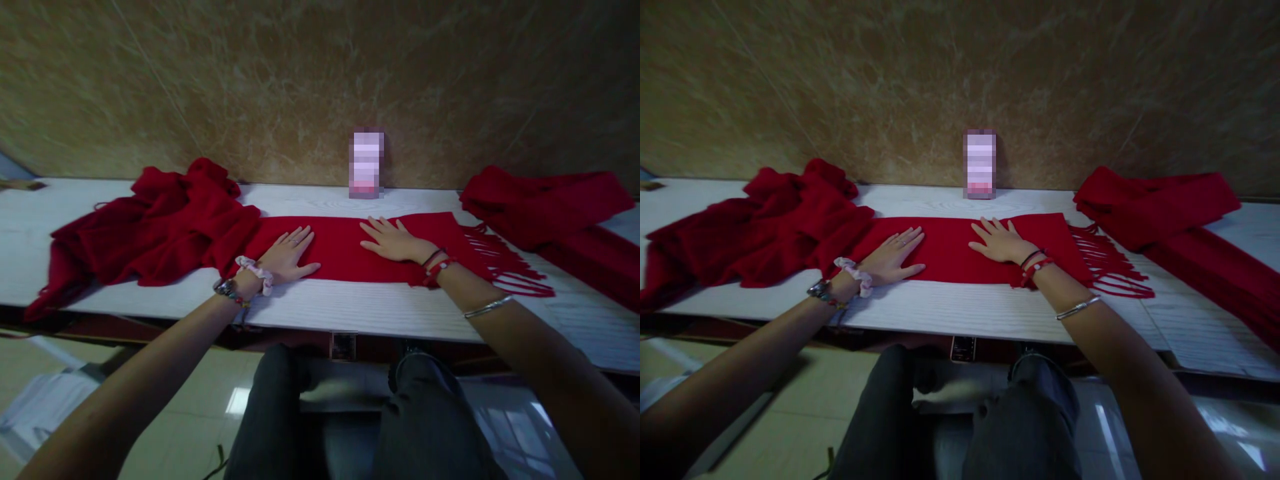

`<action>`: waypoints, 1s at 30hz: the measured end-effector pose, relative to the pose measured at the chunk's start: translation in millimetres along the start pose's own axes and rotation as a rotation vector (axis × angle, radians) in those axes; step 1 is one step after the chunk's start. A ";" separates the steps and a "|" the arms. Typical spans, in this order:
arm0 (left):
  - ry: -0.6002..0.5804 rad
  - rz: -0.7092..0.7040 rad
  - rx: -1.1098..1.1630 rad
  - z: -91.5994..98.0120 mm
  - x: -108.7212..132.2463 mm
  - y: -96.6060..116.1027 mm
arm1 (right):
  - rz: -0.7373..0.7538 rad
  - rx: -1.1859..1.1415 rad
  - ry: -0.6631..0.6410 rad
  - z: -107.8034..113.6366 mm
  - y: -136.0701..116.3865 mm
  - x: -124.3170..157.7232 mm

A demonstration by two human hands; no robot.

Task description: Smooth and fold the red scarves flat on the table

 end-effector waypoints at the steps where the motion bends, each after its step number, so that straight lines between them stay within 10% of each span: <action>1: -0.004 0.004 -0.003 0.4 0.2 0.3 | 0.039 -0.002 0.020 0.7 1.3 3.1; 5: -0.018 0.016 -0.011 2.7 1.0 1.7 | 0.125 -0.025 0.144 11.1 14.5 17.9; 21: 0.005 0.007 -0.010 0.1 -1.0 0.7 | -0.337 0.110 0.225 15.7 117.8 45.4; 30: -0.061 0.007 -0.034 15.1 -7.0 2.0 | 0.048 0.138 0.234 18.6 30.4 36.4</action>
Point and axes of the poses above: each hand's wrist, its own x-axis away from the middle knuckle, its own z-axis out of the back of the hand, y = z × x, the point moved 4 cm from there along -x, towards the middle knuckle
